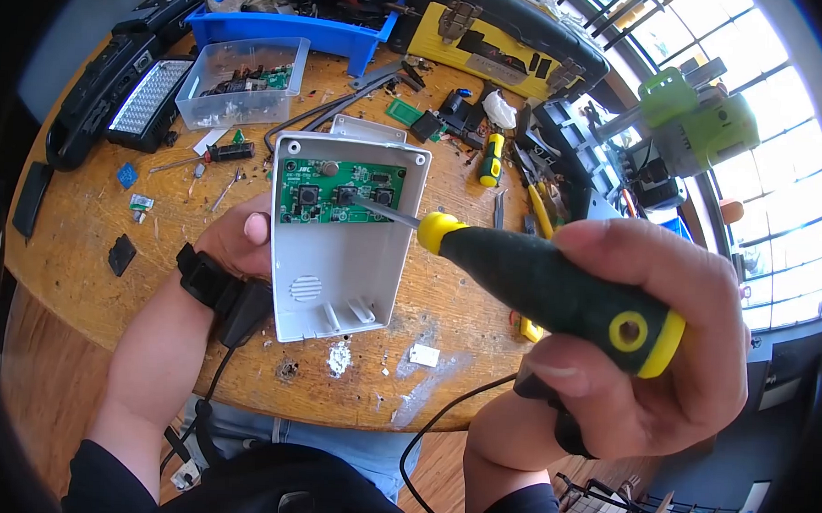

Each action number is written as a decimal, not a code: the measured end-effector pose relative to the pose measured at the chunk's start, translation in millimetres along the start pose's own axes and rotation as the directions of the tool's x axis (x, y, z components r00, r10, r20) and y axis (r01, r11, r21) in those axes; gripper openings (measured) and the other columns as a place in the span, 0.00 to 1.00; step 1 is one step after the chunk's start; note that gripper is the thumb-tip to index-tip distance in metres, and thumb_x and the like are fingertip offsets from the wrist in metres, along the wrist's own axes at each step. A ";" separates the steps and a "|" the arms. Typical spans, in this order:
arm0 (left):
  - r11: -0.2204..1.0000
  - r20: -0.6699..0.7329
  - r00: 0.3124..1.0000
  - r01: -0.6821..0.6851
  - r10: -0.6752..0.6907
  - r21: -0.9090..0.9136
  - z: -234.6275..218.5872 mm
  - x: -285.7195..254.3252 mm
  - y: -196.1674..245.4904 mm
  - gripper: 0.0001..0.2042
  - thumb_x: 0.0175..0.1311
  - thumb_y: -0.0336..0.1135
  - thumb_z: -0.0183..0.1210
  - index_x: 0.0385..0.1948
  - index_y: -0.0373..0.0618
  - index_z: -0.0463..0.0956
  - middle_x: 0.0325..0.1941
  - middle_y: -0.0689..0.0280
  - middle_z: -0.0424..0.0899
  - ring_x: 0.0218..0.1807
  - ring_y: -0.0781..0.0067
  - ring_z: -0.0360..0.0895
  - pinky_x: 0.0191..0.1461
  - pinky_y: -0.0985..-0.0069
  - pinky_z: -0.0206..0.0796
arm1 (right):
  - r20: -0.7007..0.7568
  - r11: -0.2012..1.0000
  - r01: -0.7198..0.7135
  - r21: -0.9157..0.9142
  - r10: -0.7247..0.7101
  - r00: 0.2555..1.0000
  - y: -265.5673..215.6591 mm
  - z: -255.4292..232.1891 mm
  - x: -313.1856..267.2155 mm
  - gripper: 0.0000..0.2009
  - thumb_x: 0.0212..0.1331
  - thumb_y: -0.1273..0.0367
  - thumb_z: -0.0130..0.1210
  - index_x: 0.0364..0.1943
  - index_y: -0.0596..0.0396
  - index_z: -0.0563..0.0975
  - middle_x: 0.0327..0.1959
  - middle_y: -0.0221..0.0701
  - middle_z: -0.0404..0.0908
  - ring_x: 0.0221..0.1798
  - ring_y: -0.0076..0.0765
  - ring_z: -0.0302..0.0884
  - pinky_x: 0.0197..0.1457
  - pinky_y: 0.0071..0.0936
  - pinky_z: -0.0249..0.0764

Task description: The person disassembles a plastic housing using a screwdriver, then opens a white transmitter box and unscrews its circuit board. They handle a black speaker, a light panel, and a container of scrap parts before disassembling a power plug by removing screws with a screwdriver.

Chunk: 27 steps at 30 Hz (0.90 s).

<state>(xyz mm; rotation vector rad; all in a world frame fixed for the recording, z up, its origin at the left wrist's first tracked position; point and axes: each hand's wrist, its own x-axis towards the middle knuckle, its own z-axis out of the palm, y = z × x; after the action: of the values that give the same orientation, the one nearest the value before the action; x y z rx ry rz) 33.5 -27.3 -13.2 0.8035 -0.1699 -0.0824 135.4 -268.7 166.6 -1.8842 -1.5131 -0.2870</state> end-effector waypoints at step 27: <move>0.996 0.003 0.999 -0.048 0.048 -0.081 -5.8 -2.3 -2.7 0.49 0.37 0.55 0.70 0.62 0.37 0.57 0.61 0.56 0.67 0.62 0.61 0.65 0.64 0.64 0.57 | -0.100 0.997 0.079 -0.003 -0.079 0.992 7.2 -1.6 -1.7 0.19 0.47 0.67 0.61 0.41 0.66 0.73 0.35 0.40 0.78 0.30 0.24 0.75 0.36 0.15 0.69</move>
<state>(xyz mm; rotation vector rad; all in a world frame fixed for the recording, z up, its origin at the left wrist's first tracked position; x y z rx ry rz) 32.3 -24.7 -19.3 0.7185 -0.1889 -0.0457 141.9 -271.6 164.1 -1.7847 -1.5223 -0.4108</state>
